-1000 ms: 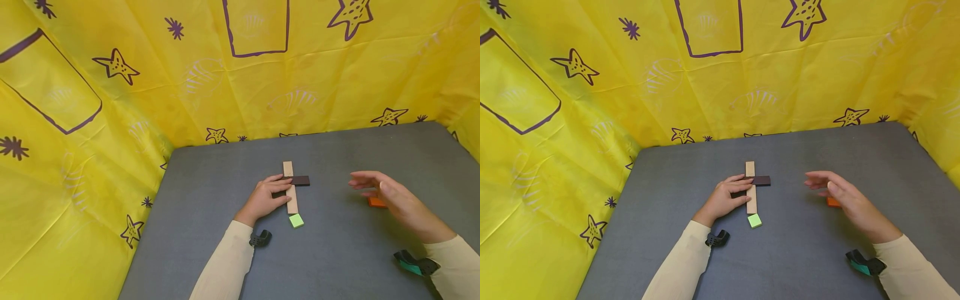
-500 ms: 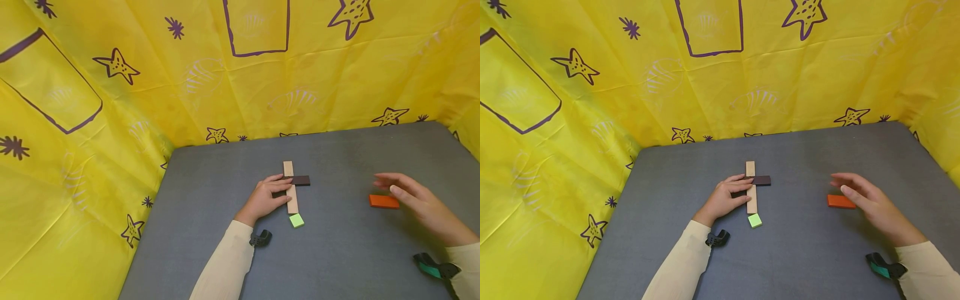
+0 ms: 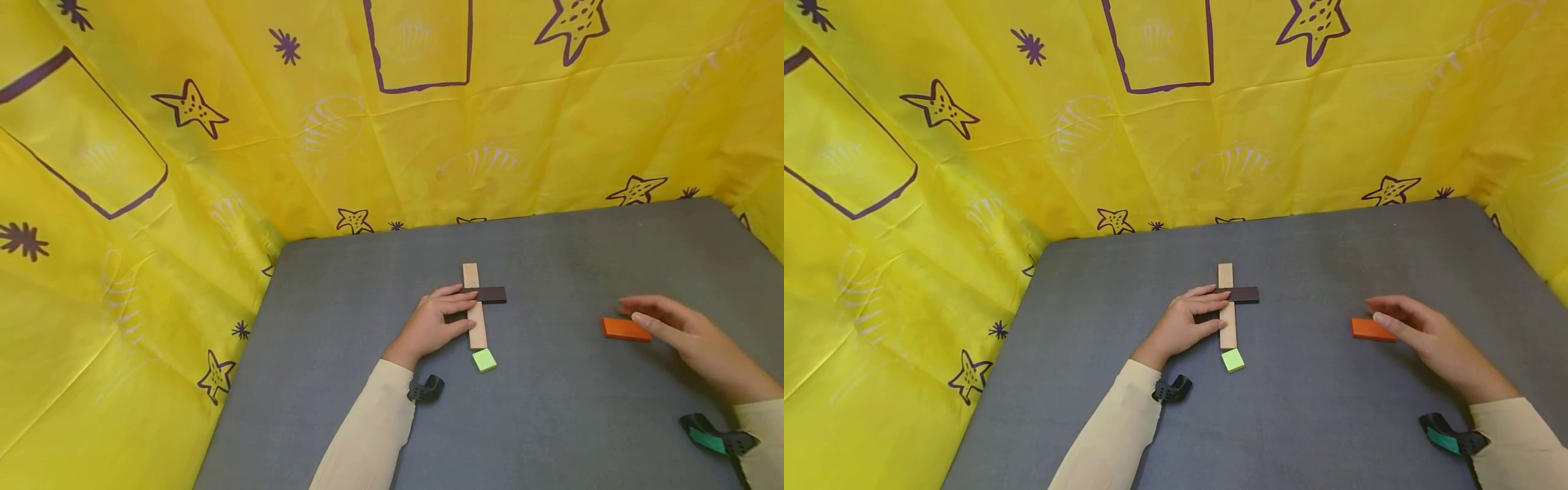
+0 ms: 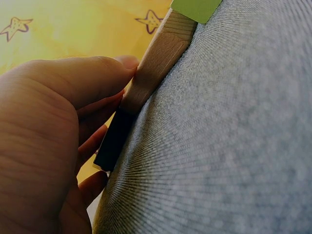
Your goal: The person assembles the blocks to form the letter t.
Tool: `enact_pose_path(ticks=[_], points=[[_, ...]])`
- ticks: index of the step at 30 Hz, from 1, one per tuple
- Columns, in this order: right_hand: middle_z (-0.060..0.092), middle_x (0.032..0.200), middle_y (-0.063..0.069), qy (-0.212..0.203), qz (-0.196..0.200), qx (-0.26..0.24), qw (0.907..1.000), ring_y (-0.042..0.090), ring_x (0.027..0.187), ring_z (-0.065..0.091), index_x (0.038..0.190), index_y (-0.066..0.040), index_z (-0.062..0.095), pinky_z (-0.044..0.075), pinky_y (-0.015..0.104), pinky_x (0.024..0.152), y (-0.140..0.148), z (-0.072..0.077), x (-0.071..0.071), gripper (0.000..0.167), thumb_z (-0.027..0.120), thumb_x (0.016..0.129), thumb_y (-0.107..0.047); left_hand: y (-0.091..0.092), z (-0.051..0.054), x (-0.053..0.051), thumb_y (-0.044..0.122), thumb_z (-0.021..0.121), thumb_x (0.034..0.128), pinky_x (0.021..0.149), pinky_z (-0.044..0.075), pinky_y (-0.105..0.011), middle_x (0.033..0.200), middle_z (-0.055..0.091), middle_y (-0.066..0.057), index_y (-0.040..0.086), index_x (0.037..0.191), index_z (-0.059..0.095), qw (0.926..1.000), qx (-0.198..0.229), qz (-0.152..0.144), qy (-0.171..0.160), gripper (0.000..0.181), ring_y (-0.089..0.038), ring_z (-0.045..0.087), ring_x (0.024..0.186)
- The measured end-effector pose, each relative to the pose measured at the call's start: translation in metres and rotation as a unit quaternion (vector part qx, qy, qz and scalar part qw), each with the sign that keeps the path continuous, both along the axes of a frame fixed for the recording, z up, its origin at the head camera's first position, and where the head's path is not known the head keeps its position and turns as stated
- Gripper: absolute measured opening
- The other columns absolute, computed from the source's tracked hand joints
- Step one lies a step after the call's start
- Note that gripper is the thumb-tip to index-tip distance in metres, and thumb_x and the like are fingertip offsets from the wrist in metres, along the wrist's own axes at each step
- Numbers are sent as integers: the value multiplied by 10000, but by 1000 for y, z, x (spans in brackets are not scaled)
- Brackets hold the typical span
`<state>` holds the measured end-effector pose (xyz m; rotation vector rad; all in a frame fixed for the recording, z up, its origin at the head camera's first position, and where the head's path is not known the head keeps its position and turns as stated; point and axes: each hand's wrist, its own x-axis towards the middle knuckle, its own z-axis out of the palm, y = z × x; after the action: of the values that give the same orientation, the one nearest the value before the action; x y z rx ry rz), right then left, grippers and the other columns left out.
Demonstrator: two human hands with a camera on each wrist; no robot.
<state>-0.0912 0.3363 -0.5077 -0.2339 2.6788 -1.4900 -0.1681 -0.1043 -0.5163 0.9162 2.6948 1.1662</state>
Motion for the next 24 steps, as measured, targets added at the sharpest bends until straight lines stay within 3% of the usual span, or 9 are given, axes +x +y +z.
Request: enact_pose_path(ticks=[9,16,20,24], points=[[610,1295,-272,-187,41,112,9998,-46,1071,589,1482,-7,612,477,139,799,5,-7,-1,442,708,1098,-203,1,1,1,234,843,1002,1250,268,-519,1490,645,130,141,1433,747,10000,-25,25,-2,450,-91,406,1529],[589,1310,-166,37,-30,636,9980,-93,1056,519,1439,-53,671,419,143,795,2,-13,-2,508,842,1005,-255,0,1,1,234,842,1003,1257,256,-514,1497,639,128,136,1434,744,10000,11,4,-48,453,-102,403,1533],[598,1300,-119,243,2,727,9971,-94,1071,488,1392,-59,701,396,135,807,1,-15,-3,465,857,991,-234,0,2,1,235,843,1002,1259,250,-519,1496,640,128,136,1434,744,10000,13,10,-63,454,-99,404,1532],[628,1294,19,381,84,873,9954,-92,1065,474,1364,-65,723,380,139,806,1,-16,-3,413,853,990,-184,0,3,1,230,848,998,1258,249,-521,1494,642,126,135,1431,746,10000,13,4,-82,455,-92,400,1532]])
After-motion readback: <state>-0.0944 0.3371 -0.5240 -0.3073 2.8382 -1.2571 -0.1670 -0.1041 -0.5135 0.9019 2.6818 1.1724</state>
